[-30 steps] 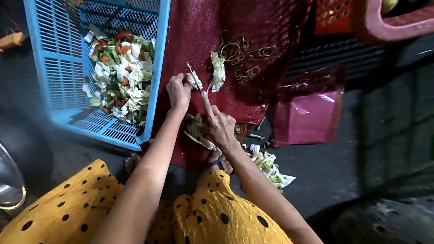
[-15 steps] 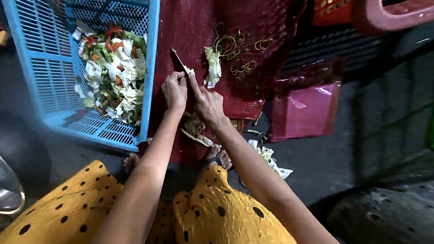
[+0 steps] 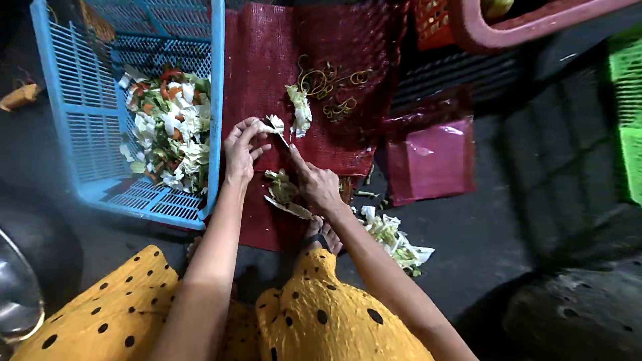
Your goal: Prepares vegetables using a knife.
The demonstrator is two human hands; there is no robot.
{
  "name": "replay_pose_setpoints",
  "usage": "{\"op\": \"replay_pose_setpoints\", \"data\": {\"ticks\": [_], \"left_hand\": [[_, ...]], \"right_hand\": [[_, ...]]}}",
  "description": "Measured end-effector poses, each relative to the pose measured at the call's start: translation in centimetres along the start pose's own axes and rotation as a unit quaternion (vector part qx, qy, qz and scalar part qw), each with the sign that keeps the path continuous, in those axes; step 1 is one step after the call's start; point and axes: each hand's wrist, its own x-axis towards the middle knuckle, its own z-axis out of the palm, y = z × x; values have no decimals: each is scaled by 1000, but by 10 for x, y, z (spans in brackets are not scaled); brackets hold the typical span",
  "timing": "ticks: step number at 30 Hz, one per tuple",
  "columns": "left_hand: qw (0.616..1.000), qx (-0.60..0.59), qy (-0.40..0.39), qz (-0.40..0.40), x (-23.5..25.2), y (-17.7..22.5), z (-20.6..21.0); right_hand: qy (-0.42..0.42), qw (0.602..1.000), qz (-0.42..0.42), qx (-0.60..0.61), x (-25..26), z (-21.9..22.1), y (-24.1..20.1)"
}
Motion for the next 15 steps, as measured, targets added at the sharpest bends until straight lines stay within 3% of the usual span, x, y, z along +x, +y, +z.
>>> {"op": "replay_pose_setpoints", "data": {"ticks": [3,6,8,10,12,15], "left_hand": [[999,-15,-2,-30,-1,0,-3],[991,136,15,-6,-1,1,12],[953,299,27,32,4,-3,27],[889,453,31,63,4,-2,50],[838,540,24,75,3,-2,74],[791,604,30,94,12,-12,98]], "right_hand": [[43,997,-5,70,-9,-10,2],[113,989,22,94,-23,-15,9],[145,983,49,105,-31,-15,16],[159,978,65,117,-35,-16,23],[171,975,73,121,-37,-16,27],[189,971,77,121,-38,-14,31]]}}
